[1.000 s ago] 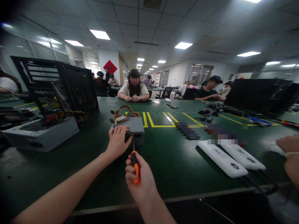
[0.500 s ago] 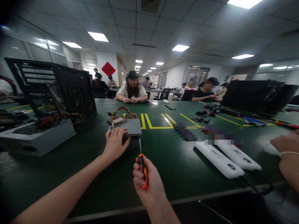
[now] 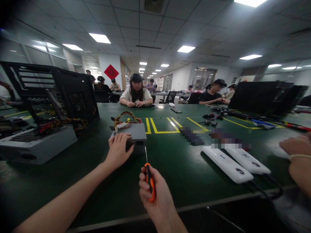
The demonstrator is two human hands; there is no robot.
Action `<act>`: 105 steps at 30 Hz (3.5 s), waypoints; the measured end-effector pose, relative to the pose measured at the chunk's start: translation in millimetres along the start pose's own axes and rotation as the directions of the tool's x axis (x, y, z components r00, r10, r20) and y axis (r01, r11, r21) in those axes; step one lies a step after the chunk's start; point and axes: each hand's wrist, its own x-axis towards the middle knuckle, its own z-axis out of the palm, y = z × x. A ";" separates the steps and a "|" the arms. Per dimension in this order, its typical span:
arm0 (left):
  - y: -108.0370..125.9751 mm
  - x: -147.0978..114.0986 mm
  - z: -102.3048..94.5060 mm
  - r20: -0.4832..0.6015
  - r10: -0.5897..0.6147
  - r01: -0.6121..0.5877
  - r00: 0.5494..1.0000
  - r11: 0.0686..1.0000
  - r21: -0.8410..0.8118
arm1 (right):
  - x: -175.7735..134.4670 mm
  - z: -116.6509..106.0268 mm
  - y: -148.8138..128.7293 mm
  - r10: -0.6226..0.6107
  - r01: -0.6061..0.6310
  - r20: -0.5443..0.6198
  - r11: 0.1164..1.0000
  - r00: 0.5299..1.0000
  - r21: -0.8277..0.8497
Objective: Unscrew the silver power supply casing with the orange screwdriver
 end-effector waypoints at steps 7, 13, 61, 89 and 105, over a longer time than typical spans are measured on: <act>5.8 -4.9 -6.1 -0.067 0.010 -0.012 0.998 0.999 -0.036 | -13.2 -19.8 -15.4 -0.224 0.223 0.030 0.935 0.974 -0.275; 25.2 -7.2 -12.2 0.153 0.145 -0.116 0.978 0.976 -0.183 | -25.4 -31.3 -33.4 -0.457 0.395 0.036 0.723 0.889 -0.567; 48.6 -6.3 32.1 0.479 0.048 0.040 0.877 0.984 -0.172 | -13.6 -31.4 -26.5 -0.178 0.177 0.006 0.978 0.984 -0.112; 47.5 -1.8 -7.7 0.787 -0.167 0.693 0.594 -0.391 -0.606 | -17.6 -23.3 11.2 -0.246 0.272 0.116 0.896 0.962 -0.350; 47.7 -2.7 -2.2 0.789 -0.163 0.690 0.592 -0.403 -0.601 | -17.8 -22.3 10.1 -0.259 0.276 0.094 0.902 0.961 -0.332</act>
